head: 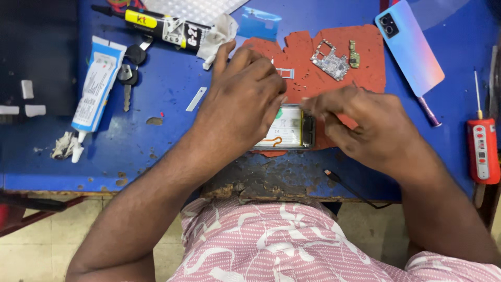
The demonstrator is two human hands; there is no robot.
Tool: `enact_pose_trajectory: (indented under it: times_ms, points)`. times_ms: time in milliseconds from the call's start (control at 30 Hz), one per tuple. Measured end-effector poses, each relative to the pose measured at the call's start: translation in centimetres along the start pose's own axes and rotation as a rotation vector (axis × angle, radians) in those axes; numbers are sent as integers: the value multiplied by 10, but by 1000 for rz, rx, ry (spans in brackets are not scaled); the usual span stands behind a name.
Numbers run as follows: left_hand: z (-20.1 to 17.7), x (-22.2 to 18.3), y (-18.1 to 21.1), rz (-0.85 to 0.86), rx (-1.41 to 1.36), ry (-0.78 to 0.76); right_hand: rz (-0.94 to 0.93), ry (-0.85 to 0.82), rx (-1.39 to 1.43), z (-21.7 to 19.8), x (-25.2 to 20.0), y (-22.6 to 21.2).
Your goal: The person uses a screwdriver to remove screws from the back of a disassembled smartphone. They then lift the battery, disconnect a ribbon cable, and place the battery aside. The person briefly picks up and operates a different smartphone before returning to the disassembled device to continue removing screws and components.
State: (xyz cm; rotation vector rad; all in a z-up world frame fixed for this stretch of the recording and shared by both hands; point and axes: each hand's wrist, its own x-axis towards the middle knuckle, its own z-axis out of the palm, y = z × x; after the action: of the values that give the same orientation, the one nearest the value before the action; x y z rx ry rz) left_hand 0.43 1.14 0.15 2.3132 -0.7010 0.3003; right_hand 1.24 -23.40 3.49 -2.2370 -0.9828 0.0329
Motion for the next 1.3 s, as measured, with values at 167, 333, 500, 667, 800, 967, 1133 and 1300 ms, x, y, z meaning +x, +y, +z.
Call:
enact_pose_trajectory:
  times_ms: [167,333,500,667,800,967,1133,1300]
  points:
    - [0,2,-3,10,-31,119,132,66,-94,7,3,6]
    - [-3,13,-10,109,-176,324,171,41,-178,5,-1,4]
    - [0,40,4,161,-184,397,239,-10,-228,12,-6,12]
    - [24,44,-5,171,-55,409,116,92,130,41,-23,53]
    - [36,31,-36,166,69,285,164,72,224,52,-24,111]
    - [35,32,-43,79,35,380,220,140,166,77,-6,141]
    - [38,31,-35,102,10,380,240,149,99,93,7,139]
    - [40,30,-35,143,68,375,235,111,30,86,20,128]
